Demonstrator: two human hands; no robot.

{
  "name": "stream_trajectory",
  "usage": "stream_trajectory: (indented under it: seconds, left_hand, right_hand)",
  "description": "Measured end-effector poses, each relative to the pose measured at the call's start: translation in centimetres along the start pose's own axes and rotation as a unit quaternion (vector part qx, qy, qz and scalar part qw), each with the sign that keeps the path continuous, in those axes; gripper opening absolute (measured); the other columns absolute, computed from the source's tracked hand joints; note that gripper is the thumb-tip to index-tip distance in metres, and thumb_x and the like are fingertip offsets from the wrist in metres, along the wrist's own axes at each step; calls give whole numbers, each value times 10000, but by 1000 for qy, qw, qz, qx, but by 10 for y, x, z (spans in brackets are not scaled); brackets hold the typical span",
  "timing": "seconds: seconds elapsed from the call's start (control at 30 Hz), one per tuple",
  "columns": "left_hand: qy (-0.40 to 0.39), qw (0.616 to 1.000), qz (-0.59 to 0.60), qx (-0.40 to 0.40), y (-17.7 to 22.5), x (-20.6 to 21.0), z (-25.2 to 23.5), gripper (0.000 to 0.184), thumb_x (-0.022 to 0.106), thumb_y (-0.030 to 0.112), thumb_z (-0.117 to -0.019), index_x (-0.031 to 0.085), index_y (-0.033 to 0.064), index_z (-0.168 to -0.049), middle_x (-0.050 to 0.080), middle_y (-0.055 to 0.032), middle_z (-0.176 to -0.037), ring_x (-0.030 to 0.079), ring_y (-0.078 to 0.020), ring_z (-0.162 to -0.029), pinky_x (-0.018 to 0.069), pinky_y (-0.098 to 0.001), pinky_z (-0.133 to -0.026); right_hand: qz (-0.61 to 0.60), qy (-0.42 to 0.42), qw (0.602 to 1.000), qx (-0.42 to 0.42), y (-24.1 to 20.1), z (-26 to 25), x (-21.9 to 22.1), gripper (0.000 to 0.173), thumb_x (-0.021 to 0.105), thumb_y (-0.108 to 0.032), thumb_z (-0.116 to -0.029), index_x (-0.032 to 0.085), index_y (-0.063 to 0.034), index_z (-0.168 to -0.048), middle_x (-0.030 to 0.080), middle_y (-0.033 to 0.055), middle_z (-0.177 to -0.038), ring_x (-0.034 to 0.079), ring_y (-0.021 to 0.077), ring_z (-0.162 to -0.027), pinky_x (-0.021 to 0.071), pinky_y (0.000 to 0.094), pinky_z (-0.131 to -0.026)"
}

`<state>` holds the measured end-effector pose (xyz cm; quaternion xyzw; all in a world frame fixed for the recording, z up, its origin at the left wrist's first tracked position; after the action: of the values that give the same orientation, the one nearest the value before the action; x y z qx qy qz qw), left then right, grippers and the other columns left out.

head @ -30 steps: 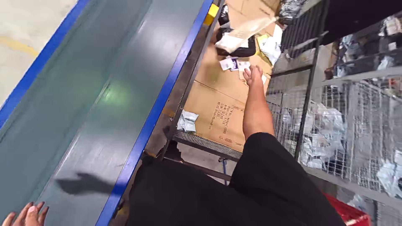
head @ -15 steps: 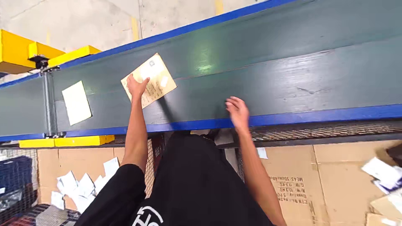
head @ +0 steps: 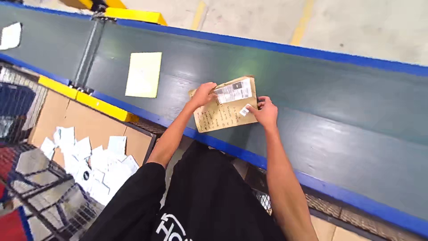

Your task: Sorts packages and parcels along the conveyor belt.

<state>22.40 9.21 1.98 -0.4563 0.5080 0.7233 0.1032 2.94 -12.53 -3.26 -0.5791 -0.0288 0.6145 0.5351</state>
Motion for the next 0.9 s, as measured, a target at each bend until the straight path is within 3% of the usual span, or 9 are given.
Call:
stream_trajectory:
  seconds: [0.07,0.17,0.27,0.37,0.47,0.6,0.7,0.8,0.9]
  left_hand:
    - [61,995,23,-78,-43,-47,40,324,724,175,-953,672,-34,-1194,694,-209,-1164,666,-339,-1128,515,-528,-1030]
    - [170,950,10,-263,-157,-124,101,459,733,245,-950,631,-43,-1292,649,-256,-1276,624,-385,-1220,479,-560,-1082]
    - [211,862,-52,-457,-262,-171,163,575,787,296,-890,625,-20,-1342,462,-307,-1483,415,-530,-1368,390,-717,-1065]
    - [188,820,-22,-540,-302,-179,185,811,884,315,-783,517,17,-1442,335,-358,-1540,336,-582,-1394,375,-757,-1034]
    - [113,851,0,-513,-276,-163,154,1016,945,322,-698,405,-13,-1491,483,-392,-1409,466,-559,-1323,391,-709,-1073]
    - [64,873,11,-484,-216,-129,128,1032,909,343,-757,349,-42,-1534,505,-354,-1427,487,-502,-1348,394,-655,-1112]
    - [25,933,89,-348,-179,-87,100,740,844,222,-846,493,-81,-1424,560,-357,-1358,553,-476,-1279,426,-656,-1079]
    - [-15,941,259,-216,-127,-58,82,589,685,135,-954,427,-33,-1457,605,-181,-1328,645,-178,-1147,553,-405,-1002]
    - [-82,908,381,-156,-56,-17,64,663,622,96,-976,258,23,-1525,610,-50,-1288,664,-66,-1077,578,-336,-964]
  right_hand:
    - [-28,5,1000,-9,-16,-2,15,715,816,-469,-831,576,-53,-1362,723,154,-1123,697,336,-1023,529,595,-918]
    - [-51,-32,998,-14,-66,-15,61,678,796,-463,-858,575,-75,-1369,745,79,-1166,725,244,-1048,554,524,-963]
    - [-38,-97,992,-65,-137,-26,128,611,775,-419,-887,599,-62,-1350,721,104,-1197,721,220,-1051,583,460,-953]
    - [-7,-140,985,-99,-202,-31,183,630,733,-428,-913,578,-29,-1376,691,154,-1233,687,268,-1119,550,477,-999]
    - [2,-149,987,-59,-233,-26,209,675,733,-418,-911,543,-9,-1414,658,214,-1275,660,335,-1162,534,510,-1008]
    - [52,-110,992,30,-226,-6,198,914,789,-472,-840,387,-50,-1544,476,319,-1436,595,457,-1198,552,571,-919]
    - [-4,-55,998,41,-177,6,165,892,818,-372,-830,388,-38,-1537,463,304,-1451,591,445,-1210,573,564,-895]
    - [-95,-39,993,50,-126,28,133,814,843,-320,-817,466,-15,-1470,547,254,-1392,631,400,-1169,561,576,-916]
    - [-220,-35,972,76,-66,69,100,696,850,-294,-819,552,5,-1372,653,274,-1219,641,434,-1129,512,647,-937]
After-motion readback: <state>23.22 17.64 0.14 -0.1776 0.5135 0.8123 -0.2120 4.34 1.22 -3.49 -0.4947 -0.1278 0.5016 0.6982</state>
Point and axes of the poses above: each hand's wrist, its own z-axis away from the middle knuckle, its own x-axis out of the palm, y = z × x, the point moved 10 cm from there along -z, towards the middle knuckle
